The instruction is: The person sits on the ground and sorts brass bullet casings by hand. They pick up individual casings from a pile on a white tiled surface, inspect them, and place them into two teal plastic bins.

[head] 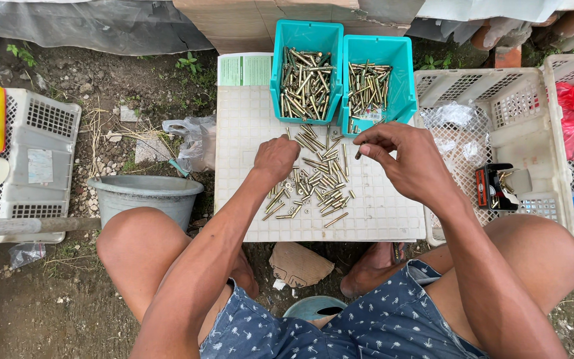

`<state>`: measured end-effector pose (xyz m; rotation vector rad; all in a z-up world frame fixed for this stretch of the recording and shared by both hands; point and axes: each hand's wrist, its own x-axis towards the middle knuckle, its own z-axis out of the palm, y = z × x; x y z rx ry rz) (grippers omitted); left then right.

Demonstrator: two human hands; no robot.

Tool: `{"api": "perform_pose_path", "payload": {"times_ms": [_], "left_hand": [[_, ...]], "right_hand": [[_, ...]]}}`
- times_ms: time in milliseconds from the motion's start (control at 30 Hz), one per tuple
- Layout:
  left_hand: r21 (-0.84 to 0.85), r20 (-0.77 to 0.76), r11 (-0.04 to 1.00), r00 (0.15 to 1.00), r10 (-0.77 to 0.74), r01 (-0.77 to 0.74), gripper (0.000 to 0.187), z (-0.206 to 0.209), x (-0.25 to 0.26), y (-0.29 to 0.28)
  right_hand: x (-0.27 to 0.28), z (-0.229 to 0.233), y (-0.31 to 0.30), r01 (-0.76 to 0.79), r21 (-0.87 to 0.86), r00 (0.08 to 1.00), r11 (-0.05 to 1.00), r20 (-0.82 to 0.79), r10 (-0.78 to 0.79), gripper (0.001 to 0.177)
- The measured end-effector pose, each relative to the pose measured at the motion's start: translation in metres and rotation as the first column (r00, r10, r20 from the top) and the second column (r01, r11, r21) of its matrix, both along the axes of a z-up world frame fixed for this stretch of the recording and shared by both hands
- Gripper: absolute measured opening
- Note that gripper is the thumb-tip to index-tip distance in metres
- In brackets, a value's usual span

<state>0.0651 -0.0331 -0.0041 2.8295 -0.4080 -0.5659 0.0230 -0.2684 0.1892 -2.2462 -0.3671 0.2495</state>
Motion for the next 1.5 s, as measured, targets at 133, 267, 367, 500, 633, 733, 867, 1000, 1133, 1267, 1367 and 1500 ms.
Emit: {"api": "perform_pose_path", "payload": {"times_ms": [133, 267, 367, 500, 633, 733, 867, 1000, 1133, 1267, 1367, 1500], "left_hand": [[0.03, -0.021, 0.999, 0.999, -0.032, 0.033, 0.022, -0.002, -0.012, 0.002], [-0.011, -0.05, 0.996, 0.995, -0.084, 0.084, 0.024, 0.002, -0.028, -0.002], [-0.009, -0.029, 0.995, 0.995, -0.098, 0.098, 0.028, 0.007, -0.036, -0.001], [0.012, 0.011, 0.993, 0.993, -0.117, 0.117, 0.034, -0.011, -0.037, 0.002], [0.059, 0.02, 0.988, 0.989, -0.147, 0.146, 0.032, -0.014, -0.042, 0.001], [0.043, 0.048, 0.984, 0.984, -0.174, 0.172, 0.029, -0.029, -0.041, 0.004], [-0.008, 0.057, 0.987, 0.985, -0.162, 0.163, 0.025, -0.028, -0.037, 0.011], [-0.207, 0.025, 0.978, 1.0, 0.014, -0.008, 0.013, -0.003, -0.037, 0.022], [-0.447, -0.038, 0.879, 0.986, 0.164, -0.164, 0.01, 0.027, -0.037, 0.027], [-0.591, -0.083, 0.767, 0.964, 0.251, -0.25, 0.009, 0.045, -0.046, 0.024], [-0.627, -0.087, 0.732, 0.958, 0.274, -0.266, 0.01, 0.058, -0.052, 0.023], [-0.643, -0.066, 0.72, 0.956, 0.286, -0.26, 0.009, 0.061, -0.054, 0.026]], "right_hand": [[-0.002, -0.001, 0.0, 0.001, -0.004, 1.0, 1.0, -0.006, -0.001, 0.014], [-0.001, -0.003, 0.002, -0.015, -0.027, 1.0, 1.0, 0.0, 0.015, 0.014], [-0.003, -0.004, 0.006, -0.033, -0.036, 0.999, 0.999, -0.004, 0.033, 0.015], [-0.004, -0.006, 0.013, -0.051, -0.047, 0.999, 0.998, -0.016, 0.05, 0.015], [-0.005, -0.006, 0.017, -0.06, -0.063, 0.998, 0.996, -0.022, 0.059, 0.016], [-0.003, -0.014, 0.019, -0.053, -0.071, 0.998, 0.996, -0.048, 0.05, 0.016], [0.0, -0.03, 0.021, -0.06, -0.067, 0.993, 0.996, -0.103, 0.053, 0.017], [0.006, -0.056, 0.024, -0.034, -0.007, 0.984, 0.999, -0.173, 0.032, 0.017], [0.008, -0.059, 0.028, 0.015, 0.003, 0.989, 1.0, -0.146, -0.014, 0.017], [0.012, -0.058, 0.031, 0.052, 0.051, 0.994, 0.997, -0.095, -0.047, 0.016], [0.014, -0.058, 0.036, 0.043, 0.075, 0.996, 0.996, -0.079, -0.037, 0.016], [0.015, -0.06, 0.037, 0.025, 0.081, 0.997, 0.996, -0.071, -0.02, 0.016]]}}
